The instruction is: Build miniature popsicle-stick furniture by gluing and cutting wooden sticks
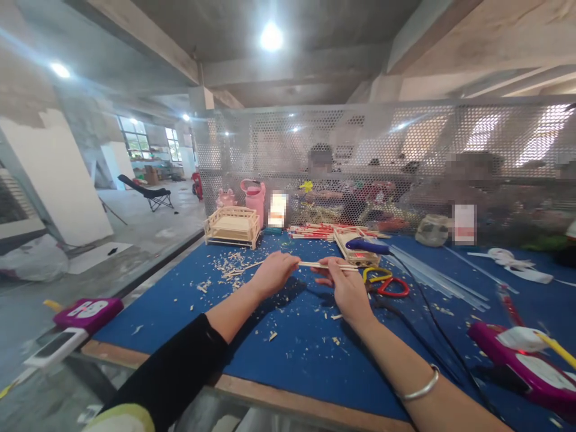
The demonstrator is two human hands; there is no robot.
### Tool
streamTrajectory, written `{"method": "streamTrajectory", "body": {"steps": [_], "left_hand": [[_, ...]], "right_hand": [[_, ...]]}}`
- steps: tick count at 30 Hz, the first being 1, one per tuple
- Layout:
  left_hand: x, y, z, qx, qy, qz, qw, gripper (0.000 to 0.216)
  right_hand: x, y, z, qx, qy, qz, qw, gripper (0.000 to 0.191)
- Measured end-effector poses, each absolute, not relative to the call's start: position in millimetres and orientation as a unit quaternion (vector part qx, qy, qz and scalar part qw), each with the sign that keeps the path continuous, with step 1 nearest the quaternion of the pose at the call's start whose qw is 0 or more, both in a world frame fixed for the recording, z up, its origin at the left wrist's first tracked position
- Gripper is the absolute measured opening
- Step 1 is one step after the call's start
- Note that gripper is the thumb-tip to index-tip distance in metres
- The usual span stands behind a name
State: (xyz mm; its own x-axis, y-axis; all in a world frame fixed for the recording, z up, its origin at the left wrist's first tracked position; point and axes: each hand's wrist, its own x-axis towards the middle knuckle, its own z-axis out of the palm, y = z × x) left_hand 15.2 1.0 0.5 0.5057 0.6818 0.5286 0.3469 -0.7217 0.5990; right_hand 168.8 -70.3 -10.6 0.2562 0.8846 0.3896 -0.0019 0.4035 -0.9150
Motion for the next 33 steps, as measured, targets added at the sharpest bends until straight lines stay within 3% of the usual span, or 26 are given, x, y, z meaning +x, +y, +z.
{"method": "streamTrajectory", "body": {"steps": [2,5,9,12,18,23,28,33], "left_hand": [[12,2,0,0.824,0.335,0.392,0.233,0.005],[8,8,1,0.771,0.403,0.433,0.236,0.014],[9,14,3,0.608,0.464,0.500,0.406,0.012],[10,12,5,0.489,0.445,0.515,0.546,0.006],[13,3,8,0.433,0.453,0.507,0.591,0.006],[18,1,-3,0.461,0.454,0.483,0.590,0.012],[21,3,-13,0.466,0.449,0.480,0.593,0.019],[20,7,-10,0.419,0.484,0.496,0.586,0.012]], "right_hand": [[171,-69,-12,-0.444,-0.499,0.371,0.645,0.044],[171,-66,-14,-0.511,-0.535,0.347,0.576,0.058],[170,-47,-4,-0.616,-0.677,0.167,0.367,0.027],[172,-17,8,-0.624,-0.731,0.107,0.253,0.015],[180,57,10,-0.705,-0.693,0.028,0.148,0.018],[189,105,6,-0.769,-0.632,-0.024,0.094,0.034],[200,135,2,-0.762,-0.644,-0.030,0.052,0.033],[200,142,-2,-0.737,-0.674,-0.048,0.025,0.033]]}}
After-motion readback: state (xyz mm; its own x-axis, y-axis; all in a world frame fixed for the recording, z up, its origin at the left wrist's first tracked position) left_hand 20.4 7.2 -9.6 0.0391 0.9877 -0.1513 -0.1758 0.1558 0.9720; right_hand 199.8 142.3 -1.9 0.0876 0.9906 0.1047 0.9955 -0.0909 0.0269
